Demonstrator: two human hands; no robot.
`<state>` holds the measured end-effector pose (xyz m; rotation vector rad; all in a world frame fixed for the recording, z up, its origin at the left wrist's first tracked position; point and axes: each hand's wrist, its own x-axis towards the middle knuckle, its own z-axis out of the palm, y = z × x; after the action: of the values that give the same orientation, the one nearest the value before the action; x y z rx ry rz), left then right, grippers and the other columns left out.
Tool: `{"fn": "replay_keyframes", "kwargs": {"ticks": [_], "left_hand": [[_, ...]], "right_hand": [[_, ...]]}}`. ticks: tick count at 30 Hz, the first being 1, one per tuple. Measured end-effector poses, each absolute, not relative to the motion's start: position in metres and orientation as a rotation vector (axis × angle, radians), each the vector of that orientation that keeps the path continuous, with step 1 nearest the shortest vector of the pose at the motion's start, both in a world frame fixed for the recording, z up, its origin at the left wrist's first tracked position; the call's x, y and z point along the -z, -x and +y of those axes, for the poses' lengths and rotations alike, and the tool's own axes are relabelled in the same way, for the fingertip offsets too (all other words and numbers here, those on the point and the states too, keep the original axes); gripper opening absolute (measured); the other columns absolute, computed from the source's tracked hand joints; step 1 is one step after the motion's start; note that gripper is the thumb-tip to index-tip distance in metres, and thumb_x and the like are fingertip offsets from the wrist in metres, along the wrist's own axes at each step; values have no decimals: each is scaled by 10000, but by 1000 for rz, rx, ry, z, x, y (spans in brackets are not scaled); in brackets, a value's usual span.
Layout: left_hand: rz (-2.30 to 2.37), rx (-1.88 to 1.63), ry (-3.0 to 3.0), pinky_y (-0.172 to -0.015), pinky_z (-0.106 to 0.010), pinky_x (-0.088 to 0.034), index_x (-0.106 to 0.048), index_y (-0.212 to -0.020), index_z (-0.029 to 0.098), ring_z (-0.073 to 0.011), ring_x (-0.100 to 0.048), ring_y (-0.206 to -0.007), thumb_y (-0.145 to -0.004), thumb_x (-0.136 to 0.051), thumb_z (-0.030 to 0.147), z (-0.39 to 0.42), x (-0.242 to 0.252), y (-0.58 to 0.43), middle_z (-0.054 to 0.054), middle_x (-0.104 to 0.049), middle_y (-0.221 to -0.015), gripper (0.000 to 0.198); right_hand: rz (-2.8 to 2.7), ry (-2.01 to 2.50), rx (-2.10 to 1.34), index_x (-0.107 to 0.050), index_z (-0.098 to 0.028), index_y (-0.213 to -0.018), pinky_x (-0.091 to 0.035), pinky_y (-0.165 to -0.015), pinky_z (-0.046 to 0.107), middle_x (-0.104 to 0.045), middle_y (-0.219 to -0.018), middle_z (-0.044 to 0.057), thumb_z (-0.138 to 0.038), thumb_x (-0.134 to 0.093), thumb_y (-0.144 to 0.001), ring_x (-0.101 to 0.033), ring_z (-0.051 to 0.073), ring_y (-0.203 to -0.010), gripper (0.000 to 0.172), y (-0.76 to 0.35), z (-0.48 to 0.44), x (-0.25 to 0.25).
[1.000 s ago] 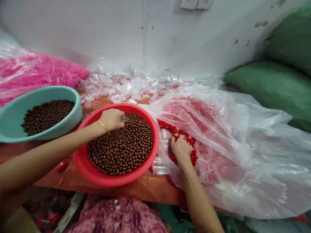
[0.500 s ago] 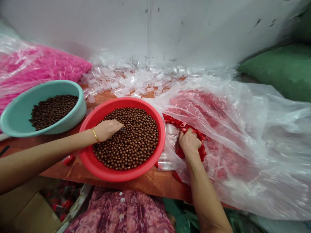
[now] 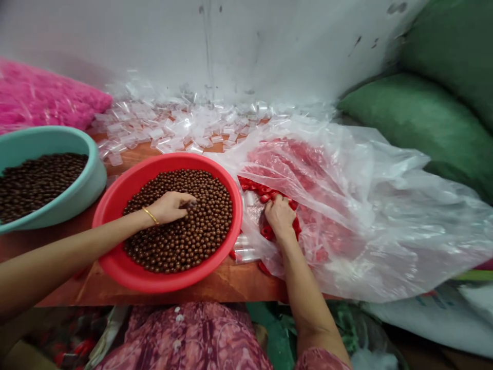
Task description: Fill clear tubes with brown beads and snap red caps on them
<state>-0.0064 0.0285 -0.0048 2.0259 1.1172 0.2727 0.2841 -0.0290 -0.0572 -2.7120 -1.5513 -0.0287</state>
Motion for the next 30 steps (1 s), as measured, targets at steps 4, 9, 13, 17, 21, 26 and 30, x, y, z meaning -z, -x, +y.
{"fn": "replay_keyframes", "kwargs": {"ticks": [4,9,13,17,21,26,30], "left_hand": [[957,-553,-1461,-834,-322,-483,-610,-887,133,-155,-644,-815,-587,-675,200,27,-1,13,-39,-701,-866,313],[962,-707,-1216,-863,-342,-478,-589,-872,155,-169,-645,-878,-539,-788,284,18,-18,24,-57,-699,-921,409],[1055,-702,-1059,-726,-276,-508,-571,-885,178,-144,-655,-812,-546,-790,266,15,-18,31,-37,-693,-909,414],[1091,-664,-1092,-661,-248,-505,-582,-866,162,-142,-651,-776,-517,-791,218,14,-14,30,-41,-697,-874,410],[1044,-691,-1190,-675,-270,-509,-591,-887,153,-157,-647,-791,-499,-783,204,13,-15,26,-41,-704,-862,437],[926,-707,-1167,-718,-273,-506,-571,-885,151,-146,-648,-799,-508,-773,174,9,-17,29,-42,-709,-877,428],[842,-685,-1165,-663,-270,-503,-554,-927,155,-160,-648,-796,-549,-770,242,7,-19,31,-73,-700,-951,445]], "right_hand": [[-1745,2569,-18,-541,-174,-1135,-475,-724,329,-560,-1118,131,-258,-322,-903,-601,247,-963,330,-274,-27,44],[-1708,2705,-91,-537,-114,-1135,-475,-758,368,-555,-1097,185,-316,-320,-911,-599,281,-980,371,-275,-22,41],[-1745,2699,-161,-479,-155,-1231,-465,-793,405,-528,-1158,179,-456,-395,-878,-581,306,-1024,471,-287,-20,44],[-1890,2678,-134,-517,-158,-1202,-458,-799,360,-526,-1157,170,-449,-449,-857,-561,289,-1045,457,-293,-22,43],[-2195,2555,-80,-528,-166,-1210,-430,-818,317,-535,-1145,162,-376,-469,-861,-543,260,-1047,411,-298,-25,39],[-2373,2438,-47,-608,-131,-1091,-390,-863,348,-564,-1124,161,-352,-460,-875,-523,270,-1048,342,-305,-27,41],[-2273,2423,38,-607,-140,-1082,-325,-933,393,-583,-1162,139,-347,-361,-924,-491,274,-1104,358,-304,-25,53]]}}
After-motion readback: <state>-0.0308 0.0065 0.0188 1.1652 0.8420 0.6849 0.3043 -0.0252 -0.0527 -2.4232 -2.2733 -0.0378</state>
